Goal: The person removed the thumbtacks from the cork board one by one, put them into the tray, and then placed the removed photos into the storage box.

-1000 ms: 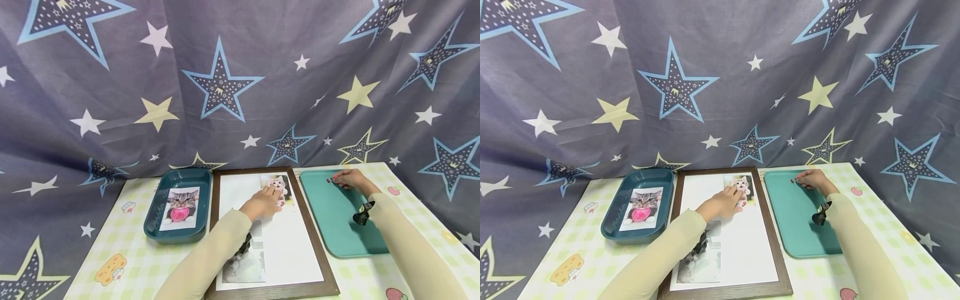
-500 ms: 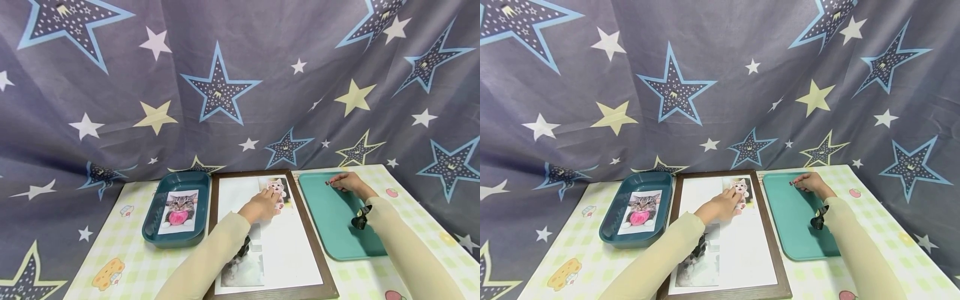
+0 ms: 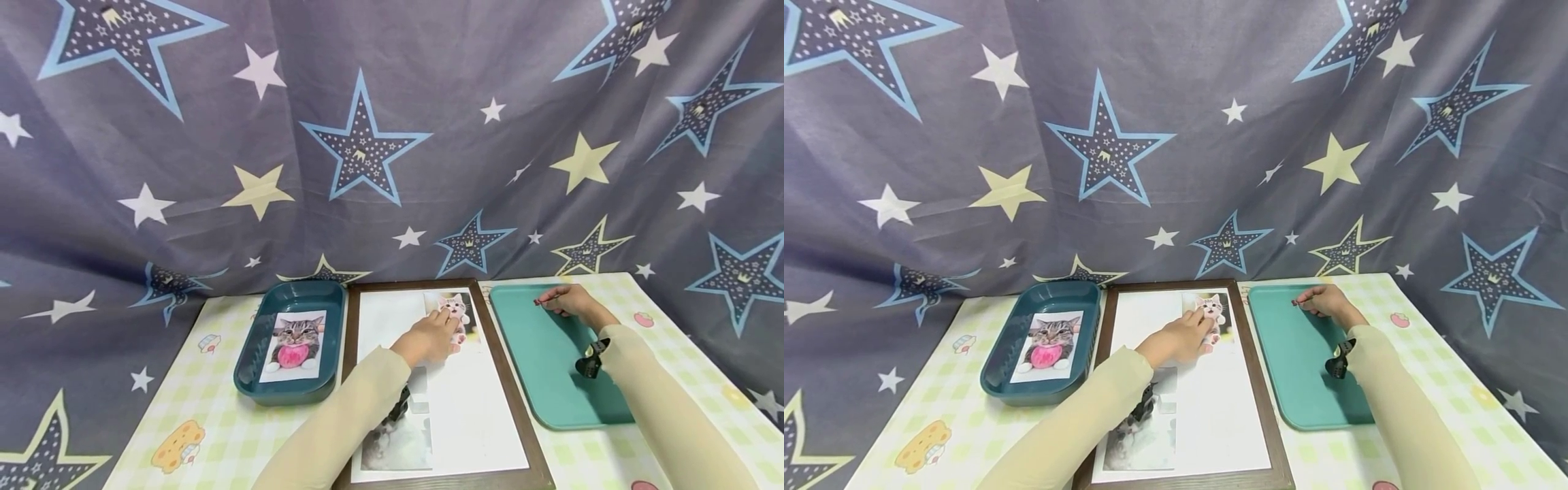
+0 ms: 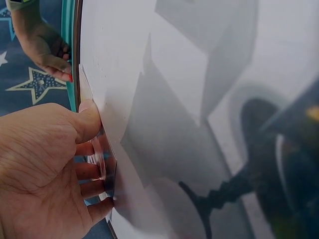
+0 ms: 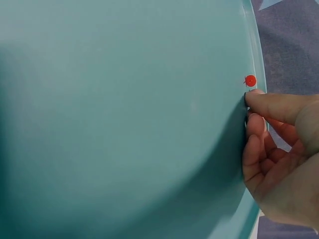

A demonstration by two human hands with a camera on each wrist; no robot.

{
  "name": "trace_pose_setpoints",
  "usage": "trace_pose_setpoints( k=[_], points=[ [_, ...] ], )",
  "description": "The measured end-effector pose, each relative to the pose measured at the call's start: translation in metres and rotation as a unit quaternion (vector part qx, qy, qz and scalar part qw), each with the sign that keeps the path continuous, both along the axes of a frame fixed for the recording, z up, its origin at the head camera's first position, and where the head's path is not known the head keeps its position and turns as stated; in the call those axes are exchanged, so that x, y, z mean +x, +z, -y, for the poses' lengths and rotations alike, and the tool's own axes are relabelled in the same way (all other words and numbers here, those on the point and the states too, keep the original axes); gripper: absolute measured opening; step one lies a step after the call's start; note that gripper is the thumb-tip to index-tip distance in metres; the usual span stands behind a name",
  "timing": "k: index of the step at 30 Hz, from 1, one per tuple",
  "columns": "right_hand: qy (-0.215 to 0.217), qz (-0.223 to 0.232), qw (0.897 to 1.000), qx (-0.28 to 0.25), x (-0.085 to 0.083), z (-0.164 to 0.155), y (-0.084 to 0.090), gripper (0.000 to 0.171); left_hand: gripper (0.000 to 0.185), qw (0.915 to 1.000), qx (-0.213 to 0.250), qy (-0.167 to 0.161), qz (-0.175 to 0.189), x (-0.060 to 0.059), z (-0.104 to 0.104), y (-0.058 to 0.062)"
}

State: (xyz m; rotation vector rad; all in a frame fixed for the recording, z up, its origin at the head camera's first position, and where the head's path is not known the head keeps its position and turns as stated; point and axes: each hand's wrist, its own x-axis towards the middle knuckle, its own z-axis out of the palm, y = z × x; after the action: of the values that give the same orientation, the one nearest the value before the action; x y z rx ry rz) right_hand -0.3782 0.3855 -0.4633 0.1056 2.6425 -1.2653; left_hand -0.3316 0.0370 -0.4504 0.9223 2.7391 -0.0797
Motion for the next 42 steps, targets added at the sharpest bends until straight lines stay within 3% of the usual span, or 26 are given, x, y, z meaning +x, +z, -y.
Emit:
trace_pose_setpoints(
  k=[7, 12, 21, 28, 32, 36, 42],
  points=[
    [-0.004, -0.001, 1.0, 0.007, 0.001, -0.002, -0.001, 0.022, 0.058, 1.0, -0.008, 0.002, 0.003, 0.001, -0.003, 0.002],
    [-0.013, -0.005, 1.0, 0.0, 0.002, -0.002, 0.0, 0.033, 0.06, 0.9999, -0.006, 0.008, 0.011, 0.001, -0.003, 0.002],
    [-0.035, 0.01, 0.996, -0.084, 0.007, 0.004, 0.015, 0.044, 0.06, 0.9998, 0.014, 0.008, 0.012, 0.004, 0.001, 0.002],
    [-0.059, 0.0, 0.992, -0.112, 0.009, 0.024, 0.034, 0.05, 0.06, 0.9993, 0.031, 0.015, 0.013, 0.0, 0.0, -0.002],
    [-0.066, 0.015, 0.981, -0.181, 0.01, 0.04, 0.047, 0.043, 0.064, 0.9982, 0.05, 0.021, 0.025, -0.001, -0.001, -0.001],
    [-0.061, 0.047, 0.962, -0.261, 0.011, 0.058, 0.061, 0.025, 0.064, 0.9968, 0.066, 0.024, 0.037, -0.002, -0.001, 0.001],
    [-0.043, 0.097, 0.946, -0.306, 0.015, 0.088, 0.073, 0.019, 0.064, 0.9935, 0.085, 0.041, 0.062, -0.004, 0.001, 0.005]
  ],
)
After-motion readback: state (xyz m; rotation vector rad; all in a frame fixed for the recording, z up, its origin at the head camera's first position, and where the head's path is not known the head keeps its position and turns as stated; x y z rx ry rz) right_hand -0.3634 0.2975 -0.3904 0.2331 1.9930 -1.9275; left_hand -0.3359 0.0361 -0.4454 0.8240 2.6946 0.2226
